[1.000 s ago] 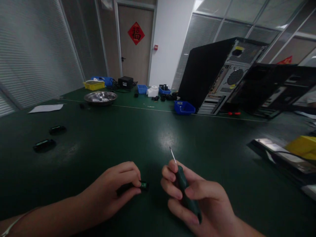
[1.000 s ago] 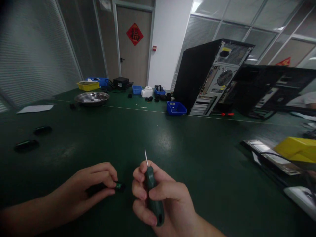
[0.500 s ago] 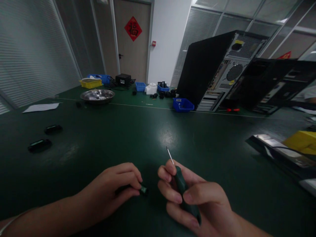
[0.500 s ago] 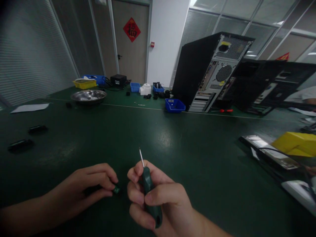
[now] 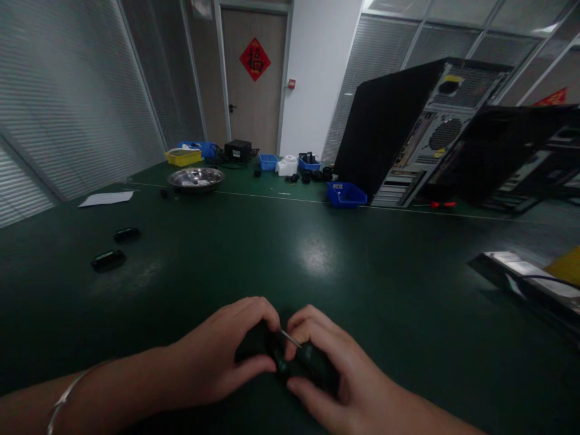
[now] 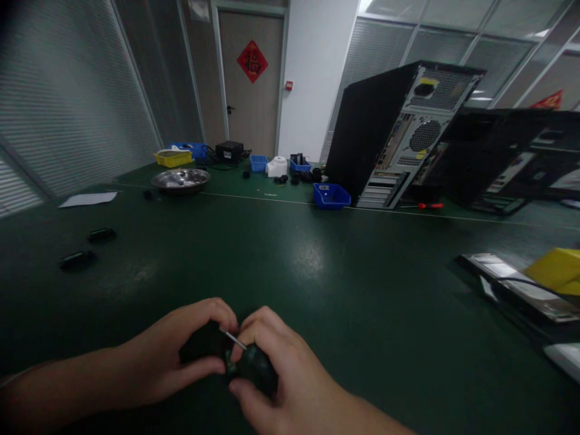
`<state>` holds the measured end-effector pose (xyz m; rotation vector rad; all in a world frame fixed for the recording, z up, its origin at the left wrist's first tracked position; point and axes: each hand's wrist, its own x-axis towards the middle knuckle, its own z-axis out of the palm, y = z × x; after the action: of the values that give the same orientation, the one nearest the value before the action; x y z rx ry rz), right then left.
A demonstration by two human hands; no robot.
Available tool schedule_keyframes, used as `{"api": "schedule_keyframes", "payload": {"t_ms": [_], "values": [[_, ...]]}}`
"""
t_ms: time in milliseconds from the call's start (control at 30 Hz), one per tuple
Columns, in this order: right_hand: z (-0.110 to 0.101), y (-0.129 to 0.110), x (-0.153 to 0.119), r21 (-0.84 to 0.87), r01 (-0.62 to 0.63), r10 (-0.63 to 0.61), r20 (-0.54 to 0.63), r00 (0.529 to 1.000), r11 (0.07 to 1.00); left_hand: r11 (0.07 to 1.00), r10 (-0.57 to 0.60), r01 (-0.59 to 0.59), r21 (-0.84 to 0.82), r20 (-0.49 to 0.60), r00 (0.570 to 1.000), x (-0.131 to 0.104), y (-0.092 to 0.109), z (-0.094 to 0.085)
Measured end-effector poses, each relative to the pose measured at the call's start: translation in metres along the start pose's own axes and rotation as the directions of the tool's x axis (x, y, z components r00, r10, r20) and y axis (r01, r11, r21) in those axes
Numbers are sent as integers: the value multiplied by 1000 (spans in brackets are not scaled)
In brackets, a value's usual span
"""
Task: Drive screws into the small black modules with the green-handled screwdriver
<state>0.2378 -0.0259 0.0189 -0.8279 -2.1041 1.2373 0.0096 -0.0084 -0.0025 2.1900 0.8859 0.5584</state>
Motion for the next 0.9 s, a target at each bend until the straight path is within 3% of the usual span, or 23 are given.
{"api": "schedule_keyframes", "payload": {"t_ms": [467, 900], "values": [[1, -3, 2, -168, -48, 55, 40, 998, 985, 998, -66, 66, -17, 28, 997, 2, 3, -2], [3, -3, 3, -192, -12, 19, 35, 999, 981, 1000, 2, -2, -3, 1, 1000, 3, 1, -1]]}}
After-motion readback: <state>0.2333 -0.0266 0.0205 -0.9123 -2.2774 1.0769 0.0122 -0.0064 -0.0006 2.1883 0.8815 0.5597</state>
